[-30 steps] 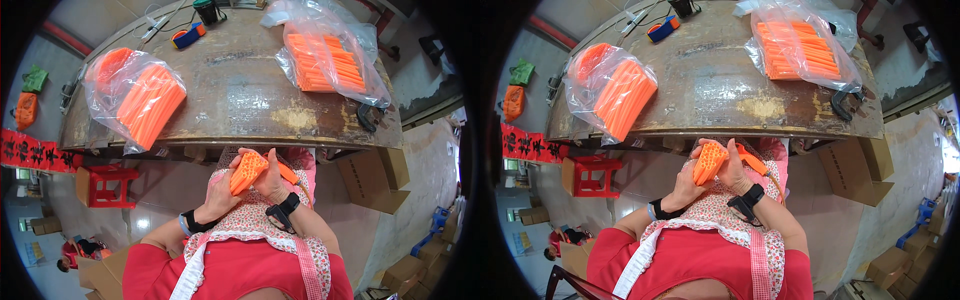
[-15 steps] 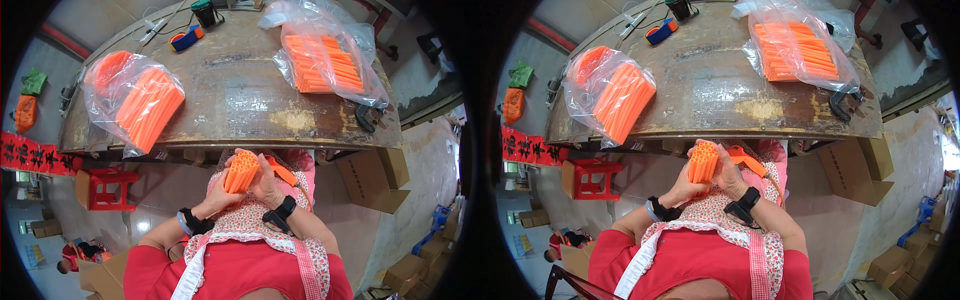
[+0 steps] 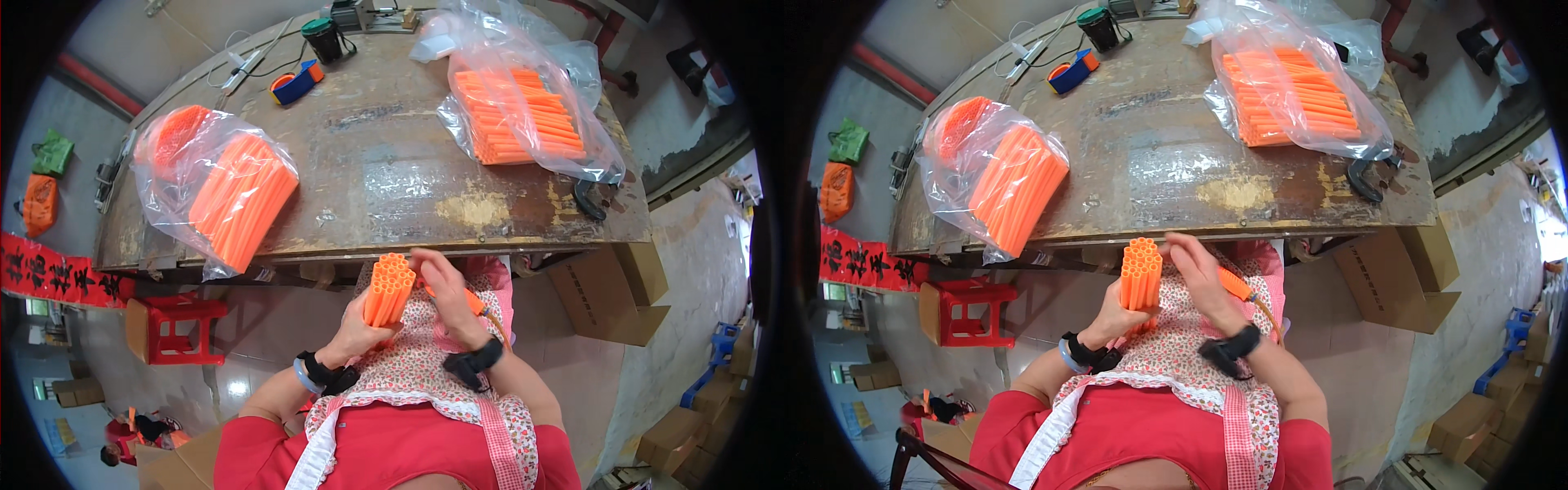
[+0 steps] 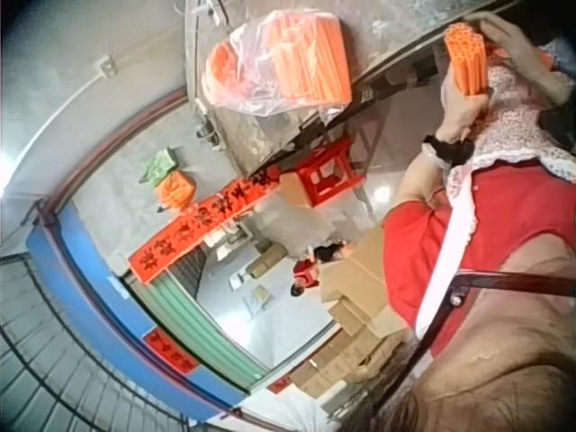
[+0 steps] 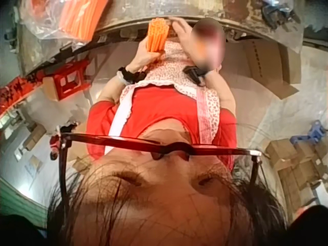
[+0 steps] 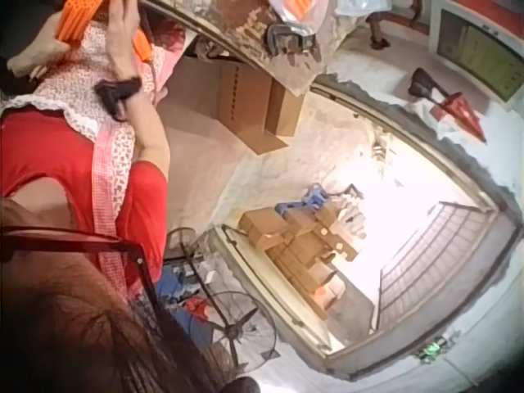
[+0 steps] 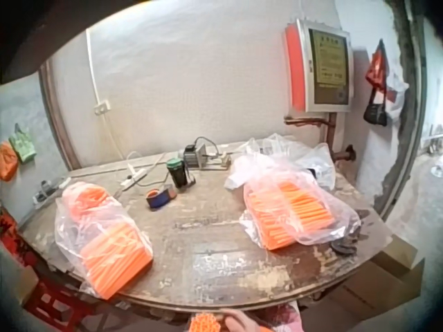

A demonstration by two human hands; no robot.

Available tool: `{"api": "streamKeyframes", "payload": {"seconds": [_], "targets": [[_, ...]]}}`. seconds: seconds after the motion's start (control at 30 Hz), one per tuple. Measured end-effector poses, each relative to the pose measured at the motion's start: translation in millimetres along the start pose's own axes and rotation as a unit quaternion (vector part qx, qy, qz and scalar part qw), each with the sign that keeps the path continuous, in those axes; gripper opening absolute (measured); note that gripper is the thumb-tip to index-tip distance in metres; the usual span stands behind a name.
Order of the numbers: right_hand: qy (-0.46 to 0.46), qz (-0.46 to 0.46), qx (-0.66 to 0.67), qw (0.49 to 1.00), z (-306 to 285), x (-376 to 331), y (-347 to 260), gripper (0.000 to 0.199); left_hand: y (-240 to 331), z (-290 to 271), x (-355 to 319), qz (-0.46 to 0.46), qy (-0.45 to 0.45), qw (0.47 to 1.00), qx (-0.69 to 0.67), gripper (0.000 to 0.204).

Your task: The person gathers and aligns plastic tubes into bundles by hand, applies a handheld heating tool to the ends, and places the bundled tubes into plastic bags on the table.

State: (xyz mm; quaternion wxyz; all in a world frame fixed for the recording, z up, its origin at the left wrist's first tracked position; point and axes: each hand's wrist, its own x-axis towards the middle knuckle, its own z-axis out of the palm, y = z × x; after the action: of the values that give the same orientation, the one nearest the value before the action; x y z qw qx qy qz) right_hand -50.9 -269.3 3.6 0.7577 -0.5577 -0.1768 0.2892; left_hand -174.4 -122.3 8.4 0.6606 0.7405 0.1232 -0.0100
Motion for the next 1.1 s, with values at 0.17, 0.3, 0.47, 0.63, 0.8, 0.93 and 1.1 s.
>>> {"api": "streamKeyframes", "payload": {"seconds": [0.17, 0.3, 0.47, 0.63, 0.8, 0.93, 1.1], "targets": [[-0.038, -0.097, -0.621, 0.777, -76, -39, 16, 0.043, 9, -23, 5, 0.037, 0.063, 0.997, -0.007, 0.054], [-0.112, 0.08, -0.52, 0.843, -88, -43, 21, 0.044, 22, -31, 18, -0.022, 0.049, 0.984, -0.169, 0.046], [-0.241, 0.088, -0.269, 0.929, -96, -60, -16, 0.037, 69, -56, 40, -0.005, 0.086, 0.921, -0.38, 0.053], [-0.078, 0.275, 0.123, 0.95, -78, -101, -81, 0.068, 127, -99, 71, 0.138, 0.154, 0.944, -0.257, 0.05], [-0.041, 0.159, -0.009, 0.986, -104, -109, -98, 0.058, 162, -116, 124, 0.435, 0.226, 0.751, 0.443, 0.037], [0.04, 0.122, -0.115, 0.985, -83, -116, -132, 0.036, 166, -117, 153, 0.417, 0.122, 0.639, 0.634, 0.033], [-0.008, 0.131, -0.168, 0.977, -87, -121, -107, 0.033, 182, -121, 142, 0.442, 0.069, 0.602, 0.661, 0.033]]}}
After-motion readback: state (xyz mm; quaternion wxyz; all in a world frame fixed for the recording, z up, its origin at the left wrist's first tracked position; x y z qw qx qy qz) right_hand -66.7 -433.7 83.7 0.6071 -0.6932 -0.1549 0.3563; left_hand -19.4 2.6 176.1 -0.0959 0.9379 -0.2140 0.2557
